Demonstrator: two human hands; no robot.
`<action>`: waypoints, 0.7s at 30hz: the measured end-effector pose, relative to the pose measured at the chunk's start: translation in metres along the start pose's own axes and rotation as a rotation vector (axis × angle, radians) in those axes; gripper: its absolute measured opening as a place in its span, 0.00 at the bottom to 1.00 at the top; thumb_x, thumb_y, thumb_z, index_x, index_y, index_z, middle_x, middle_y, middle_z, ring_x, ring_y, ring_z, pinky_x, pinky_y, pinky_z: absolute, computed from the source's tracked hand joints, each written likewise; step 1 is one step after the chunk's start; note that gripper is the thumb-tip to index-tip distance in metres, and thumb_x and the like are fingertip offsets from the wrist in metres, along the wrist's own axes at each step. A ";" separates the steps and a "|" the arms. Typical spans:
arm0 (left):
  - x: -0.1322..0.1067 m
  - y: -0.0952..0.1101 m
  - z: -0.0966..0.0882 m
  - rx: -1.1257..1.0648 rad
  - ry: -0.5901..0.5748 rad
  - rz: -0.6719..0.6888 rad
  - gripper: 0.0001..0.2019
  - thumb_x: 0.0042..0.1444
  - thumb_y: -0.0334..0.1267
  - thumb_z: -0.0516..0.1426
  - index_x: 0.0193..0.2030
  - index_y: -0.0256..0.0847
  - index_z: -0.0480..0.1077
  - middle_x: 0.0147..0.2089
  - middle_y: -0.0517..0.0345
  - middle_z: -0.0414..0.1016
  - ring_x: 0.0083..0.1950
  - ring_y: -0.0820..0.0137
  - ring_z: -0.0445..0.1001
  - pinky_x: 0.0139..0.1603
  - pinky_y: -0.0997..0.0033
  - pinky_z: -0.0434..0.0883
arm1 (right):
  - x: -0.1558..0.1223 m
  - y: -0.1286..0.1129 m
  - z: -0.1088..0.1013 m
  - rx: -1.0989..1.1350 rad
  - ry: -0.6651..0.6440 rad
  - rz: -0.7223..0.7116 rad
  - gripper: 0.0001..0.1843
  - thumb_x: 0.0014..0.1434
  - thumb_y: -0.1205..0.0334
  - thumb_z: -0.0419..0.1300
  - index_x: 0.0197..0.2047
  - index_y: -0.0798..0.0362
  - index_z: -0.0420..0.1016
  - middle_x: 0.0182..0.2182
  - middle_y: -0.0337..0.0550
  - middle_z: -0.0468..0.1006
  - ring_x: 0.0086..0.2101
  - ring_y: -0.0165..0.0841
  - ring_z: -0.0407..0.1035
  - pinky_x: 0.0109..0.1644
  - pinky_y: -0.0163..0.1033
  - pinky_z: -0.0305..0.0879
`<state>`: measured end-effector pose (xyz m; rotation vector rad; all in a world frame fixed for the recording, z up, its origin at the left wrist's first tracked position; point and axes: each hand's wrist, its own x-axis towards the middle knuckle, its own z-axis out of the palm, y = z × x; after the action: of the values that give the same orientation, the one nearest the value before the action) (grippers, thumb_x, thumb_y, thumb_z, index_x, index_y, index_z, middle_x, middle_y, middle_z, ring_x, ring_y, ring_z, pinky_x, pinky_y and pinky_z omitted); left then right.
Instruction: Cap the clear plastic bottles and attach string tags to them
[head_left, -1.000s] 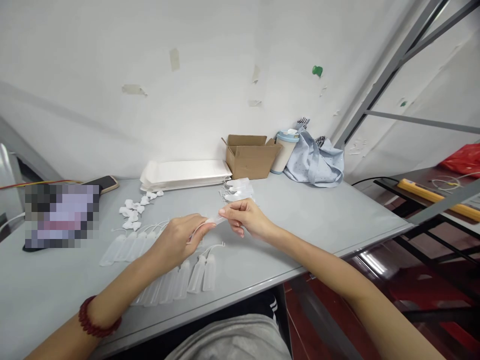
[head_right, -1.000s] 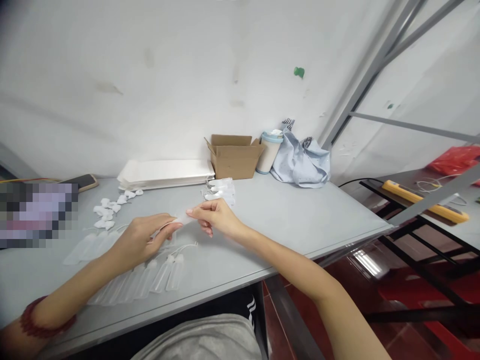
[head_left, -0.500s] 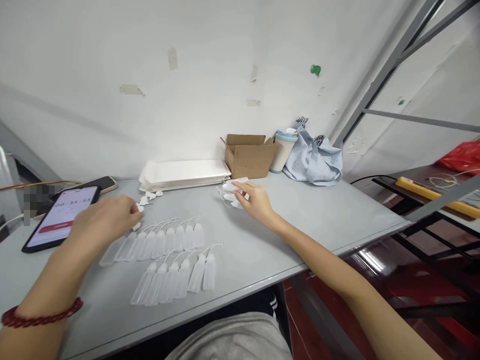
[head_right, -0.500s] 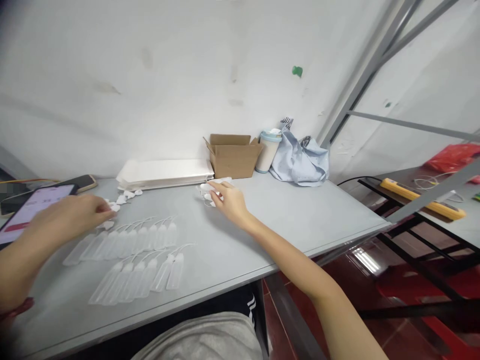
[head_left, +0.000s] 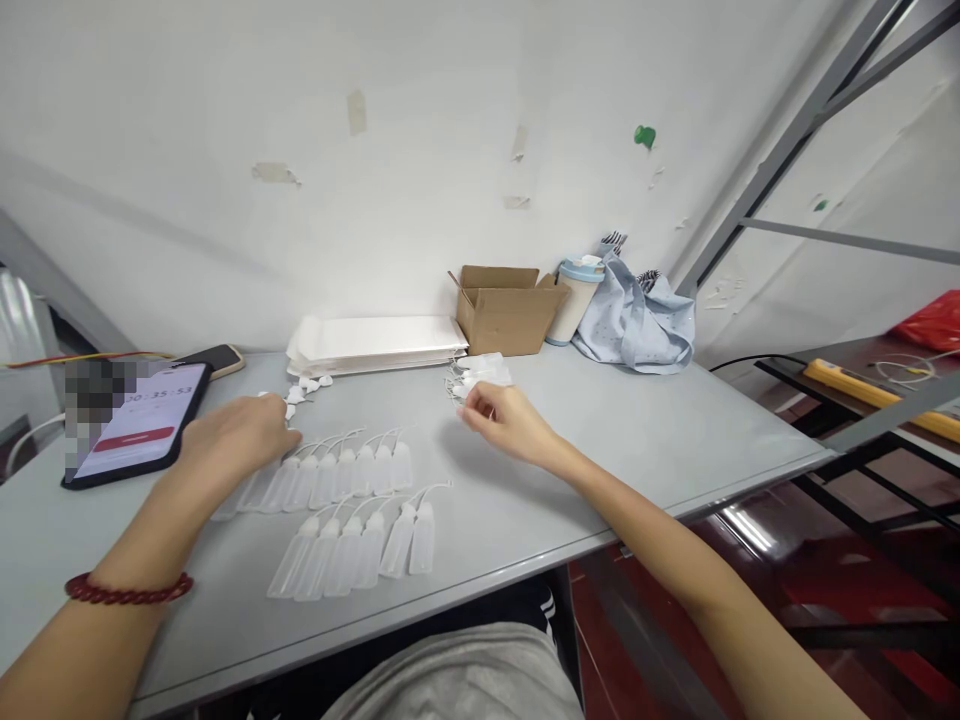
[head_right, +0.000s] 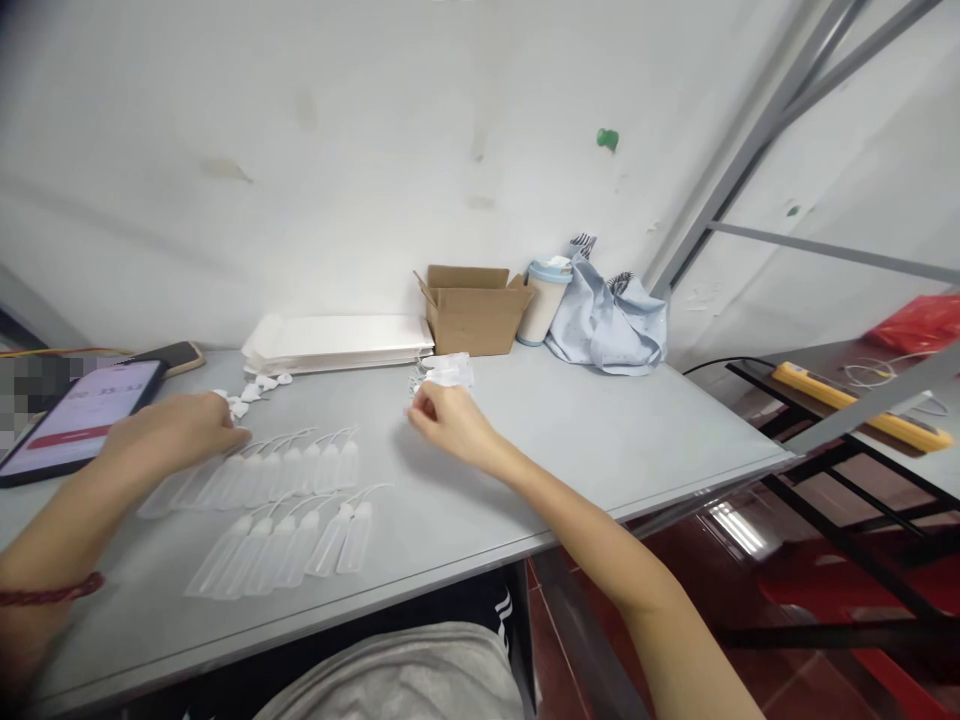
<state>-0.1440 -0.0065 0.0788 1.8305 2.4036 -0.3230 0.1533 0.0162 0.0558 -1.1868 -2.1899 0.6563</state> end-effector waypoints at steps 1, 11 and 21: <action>-0.002 0.000 0.001 -0.007 0.026 0.028 0.13 0.53 0.44 0.49 0.32 0.38 0.69 0.41 0.42 0.76 0.41 0.53 0.74 0.30 0.65 0.64 | -0.006 -0.008 0.000 0.114 -0.166 0.031 0.10 0.62 0.61 0.55 0.29 0.55 0.67 0.22 0.39 0.74 0.22 0.27 0.66 0.28 0.32 0.61; -0.010 0.019 0.004 -0.375 0.224 0.194 0.14 0.52 0.49 0.52 0.31 0.41 0.69 0.33 0.53 0.78 0.38 0.58 0.74 0.33 0.68 0.62 | -0.030 -0.037 0.017 0.180 -0.834 0.138 0.23 0.58 0.51 0.57 0.17 0.56 0.64 0.12 0.34 0.68 0.13 0.21 0.61 0.23 0.29 0.61; -0.019 0.039 0.007 -0.569 0.305 0.281 0.09 0.45 0.45 0.55 0.22 0.43 0.65 0.25 0.59 0.75 0.30 0.65 0.72 0.30 0.69 0.63 | -0.027 -0.034 0.020 0.165 -0.837 0.247 0.25 0.56 0.48 0.56 0.15 0.55 0.63 0.12 0.36 0.69 0.13 0.25 0.64 0.19 0.30 0.59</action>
<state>-0.1017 -0.0162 0.0716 1.9810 2.0422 0.6377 0.1320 -0.0269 0.0567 -1.2381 -2.5634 1.6427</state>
